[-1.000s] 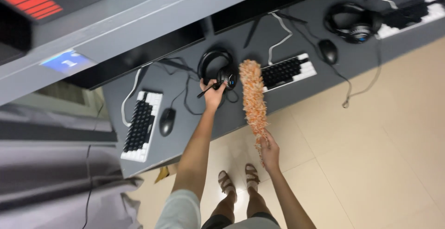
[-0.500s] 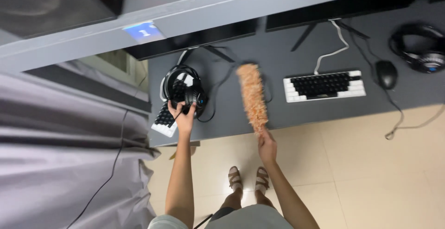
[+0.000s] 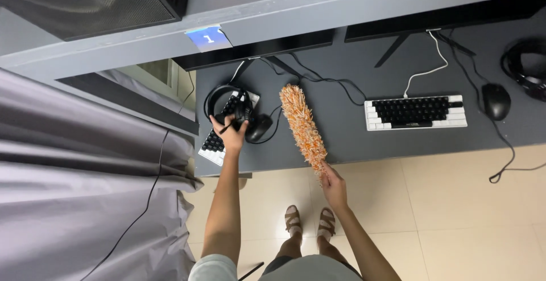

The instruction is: The person uses a fluffy duster to clean a row of computer desks. They systematically dust the surfaces, keyboards, and headphones, moving each item aside to clean underneath before placing it back. The task involves handling multiple sets of computer peripherals across several stations.

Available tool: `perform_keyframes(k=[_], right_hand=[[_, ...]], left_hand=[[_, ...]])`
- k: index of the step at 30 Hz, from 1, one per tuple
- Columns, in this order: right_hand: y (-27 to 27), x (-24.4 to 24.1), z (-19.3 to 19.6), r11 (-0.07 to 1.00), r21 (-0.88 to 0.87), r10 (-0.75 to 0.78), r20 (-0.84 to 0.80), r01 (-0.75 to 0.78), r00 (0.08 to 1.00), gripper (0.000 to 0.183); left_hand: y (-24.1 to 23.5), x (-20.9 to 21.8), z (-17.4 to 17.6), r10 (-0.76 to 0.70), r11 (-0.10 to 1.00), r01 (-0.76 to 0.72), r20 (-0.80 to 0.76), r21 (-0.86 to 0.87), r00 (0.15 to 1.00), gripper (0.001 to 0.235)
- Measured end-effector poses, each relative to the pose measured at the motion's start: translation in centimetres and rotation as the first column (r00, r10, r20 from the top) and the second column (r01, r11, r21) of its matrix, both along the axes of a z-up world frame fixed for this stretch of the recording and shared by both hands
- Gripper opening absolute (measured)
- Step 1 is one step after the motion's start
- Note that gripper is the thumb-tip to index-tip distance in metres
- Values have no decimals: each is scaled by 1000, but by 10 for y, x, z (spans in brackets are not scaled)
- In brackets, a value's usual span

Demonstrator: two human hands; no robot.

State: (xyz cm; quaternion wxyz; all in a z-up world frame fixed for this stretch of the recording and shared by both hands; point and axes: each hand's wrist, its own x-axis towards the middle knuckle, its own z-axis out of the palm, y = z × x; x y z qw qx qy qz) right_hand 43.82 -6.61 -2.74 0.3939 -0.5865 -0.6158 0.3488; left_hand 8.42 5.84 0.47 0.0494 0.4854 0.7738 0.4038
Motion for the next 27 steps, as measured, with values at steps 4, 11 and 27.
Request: perform_keyframes(k=[4,11,27], right_hand=[[-8,0,-12,1000,-11,-30,-51,29,998,45],[-3,12,-14,961,-204,-217,-140,186,966,44],[-18,48,6,956,-273,-156,-164,107,974,51]], left_hand=[[-18,18,-27,-20,1000,20,-48,7,999,88],[-63,122,-64,-120,961,187,304,-203,945,51],[176,104,-232,-551,818,506,-120,-274,826,44]])
